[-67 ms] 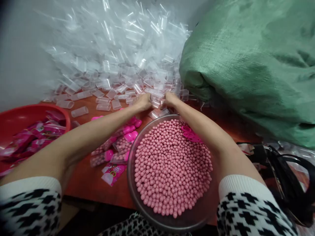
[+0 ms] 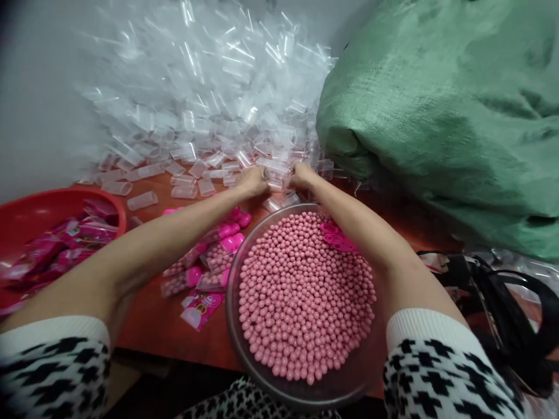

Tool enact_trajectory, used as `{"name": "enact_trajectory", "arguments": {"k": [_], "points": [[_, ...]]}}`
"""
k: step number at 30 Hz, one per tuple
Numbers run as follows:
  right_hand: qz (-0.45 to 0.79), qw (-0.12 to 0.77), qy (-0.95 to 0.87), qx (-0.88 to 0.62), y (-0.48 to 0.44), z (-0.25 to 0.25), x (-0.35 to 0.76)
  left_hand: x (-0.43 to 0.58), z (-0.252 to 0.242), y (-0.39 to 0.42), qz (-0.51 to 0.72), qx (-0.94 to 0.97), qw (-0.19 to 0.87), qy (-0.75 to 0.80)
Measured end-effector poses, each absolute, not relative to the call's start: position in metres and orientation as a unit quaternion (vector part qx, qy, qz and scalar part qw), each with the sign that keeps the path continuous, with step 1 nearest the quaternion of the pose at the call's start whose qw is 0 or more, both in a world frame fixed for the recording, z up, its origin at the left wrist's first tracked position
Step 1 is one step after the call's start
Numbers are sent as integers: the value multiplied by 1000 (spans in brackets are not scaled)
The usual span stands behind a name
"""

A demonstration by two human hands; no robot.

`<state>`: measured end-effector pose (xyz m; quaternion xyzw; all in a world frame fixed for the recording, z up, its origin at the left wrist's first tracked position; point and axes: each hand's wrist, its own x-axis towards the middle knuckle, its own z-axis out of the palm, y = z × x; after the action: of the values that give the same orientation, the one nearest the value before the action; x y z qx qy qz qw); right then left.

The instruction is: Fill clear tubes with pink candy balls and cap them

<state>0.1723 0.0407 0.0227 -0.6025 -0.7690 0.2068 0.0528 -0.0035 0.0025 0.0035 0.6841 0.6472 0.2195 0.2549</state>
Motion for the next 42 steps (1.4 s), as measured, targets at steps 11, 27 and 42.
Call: {"name": "enact_trajectory", "arguments": {"k": [11, 27, 42], "points": [[335, 247, -841, -346, -47, 104, 240, -11, 87, -47, 233, 788, 281, 496], [605, 557, -487, -293, -198, 92, 261, 79, 95, -201, 504, 385, 707, 312], [541, 338, -700, -321, -227, 111, 295, 87, 84, -236, 387, 426, 772, 270]]}}
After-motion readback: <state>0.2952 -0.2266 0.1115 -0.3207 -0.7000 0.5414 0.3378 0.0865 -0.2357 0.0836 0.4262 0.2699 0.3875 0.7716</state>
